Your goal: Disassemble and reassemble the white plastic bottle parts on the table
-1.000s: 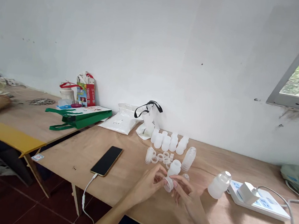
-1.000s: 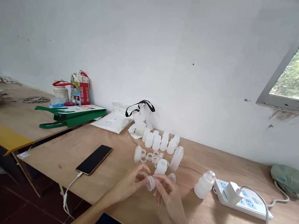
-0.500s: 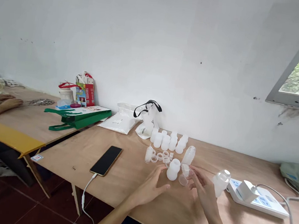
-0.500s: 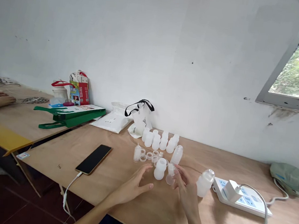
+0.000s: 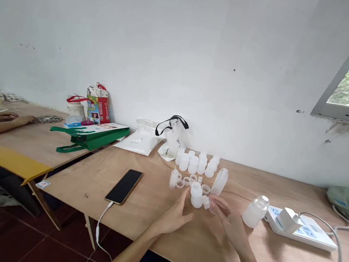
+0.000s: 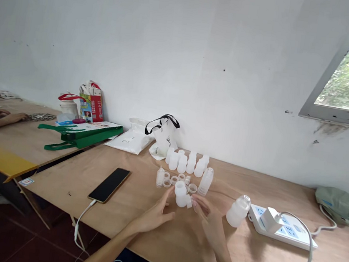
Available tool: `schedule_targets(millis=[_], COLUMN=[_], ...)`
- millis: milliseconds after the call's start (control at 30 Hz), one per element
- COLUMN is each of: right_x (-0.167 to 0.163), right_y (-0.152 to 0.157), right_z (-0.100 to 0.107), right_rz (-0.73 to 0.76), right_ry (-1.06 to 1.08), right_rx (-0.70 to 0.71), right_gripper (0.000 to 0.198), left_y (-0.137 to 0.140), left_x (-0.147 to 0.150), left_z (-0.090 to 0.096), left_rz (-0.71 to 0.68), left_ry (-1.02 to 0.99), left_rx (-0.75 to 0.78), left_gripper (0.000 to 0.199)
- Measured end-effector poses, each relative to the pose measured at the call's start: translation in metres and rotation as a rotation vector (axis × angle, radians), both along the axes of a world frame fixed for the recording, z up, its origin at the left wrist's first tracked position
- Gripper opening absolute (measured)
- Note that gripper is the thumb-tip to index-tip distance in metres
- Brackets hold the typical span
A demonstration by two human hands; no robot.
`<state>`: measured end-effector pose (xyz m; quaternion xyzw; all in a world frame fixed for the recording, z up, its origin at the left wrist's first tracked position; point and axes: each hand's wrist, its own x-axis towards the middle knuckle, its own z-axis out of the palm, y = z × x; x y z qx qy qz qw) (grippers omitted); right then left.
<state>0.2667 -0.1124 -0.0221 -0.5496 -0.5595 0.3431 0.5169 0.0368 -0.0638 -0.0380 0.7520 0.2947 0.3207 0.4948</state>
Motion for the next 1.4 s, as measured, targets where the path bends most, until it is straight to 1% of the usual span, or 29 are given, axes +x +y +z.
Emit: schedule_targets(millis=[133, 233, 300, 400, 600, 667, 767, 833, 933, 1033, 1100, 1133, 1200, 1267, 1333, 1400], right_x=[-0.008, -0.015, -0.018, -0.021, -0.023, -0.025, -0.028, -0.027, -0.020, -0.011, -0.006, -0.005, -0.004, -0.006, -0.008, -0.010], right_y=[-0.003, -0.006, -0.008, -0.008, -0.011, -0.013, -0.016, -0.017, -0.015, -0.012, -0.011, -0.012, -0.013, -0.016, -0.018, -0.019], right_z=[0.003, 0.007, 0.009, 0.009, 0.009, 0.013, 0.018, 0.020, 0.019, 0.017, 0.017, 0.017, 0.019, 0.022, 0.026, 0.028], right_rz=[0.081, 0.095, 0.105, 0.154, 0.236, 0.281, 0.322, 0.310, 0.234, 0.047, -0.070, -0.091, -0.050, 0.026, 0.071, 0.083], right_ry=[0.002, -0.004, -0.027, -0.048, -0.032, -0.018, 0.005, 0.037, 0.114, 0.206, 0.243, 0.244, 0.207, 0.159, 0.154, 0.188], right_rx=[-0.006, -0.017, -0.028, -0.027, -0.052, -0.069, -0.071, -0.057, -0.027, 0.037, 0.078, 0.083, 0.065, 0.044, 0.044, 0.049], right_gripper=[0.045, 0.046, 0.045, 0.044, 0.041, 0.038, 0.034, 0.033, 0.038, 0.047, 0.046, 0.044, 0.042, 0.042, 0.040, 0.037], left_y=[0.002, -0.001, -0.002, -0.002, 0.006, 0.007, 0.005, 0.003, 0.000, -0.005, -0.009, -0.010, -0.013, -0.015, -0.016, -0.016], left_x=[-0.001, -0.001, 0.000, -0.001, -0.009, -0.010, -0.006, -0.004, -0.004, -0.010, -0.014, -0.017, -0.019, -0.020, -0.021, -0.022], left_z=[0.001, 0.003, 0.005, 0.007, 0.010, 0.009, 0.007, 0.008, 0.015, 0.028, 0.039, 0.043, 0.050, 0.055, 0.057, 0.059], left_rz=[-0.024, -0.051, -0.042, -0.015, -0.033, -0.002, 0.026, 0.037, 0.050, 0.050, 0.045, 0.031, -0.007, 0.007, 0.059, 0.100], left_ry=[-0.017, 0.007, 0.006, -0.050, -0.086, -0.088, -0.045, -0.024, -0.048, -0.068, -0.041, -0.010, 0.072, 0.123, 0.100, 0.044], left_rx=[0.004, -0.006, 0.007, 0.038, 0.056, 0.047, 0.007, -0.026, -0.046, 0.013, 0.078, 0.107, 0.152, 0.187, 0.194, 0.169], left_gripper=[0.093, 0.090, 0.086, 0.082, 0.079, 0.073, 0.056, 0.051, 0.058, 0.063, 0.064, 0.064, 0.059, 0.054, 0.054, 0.053])
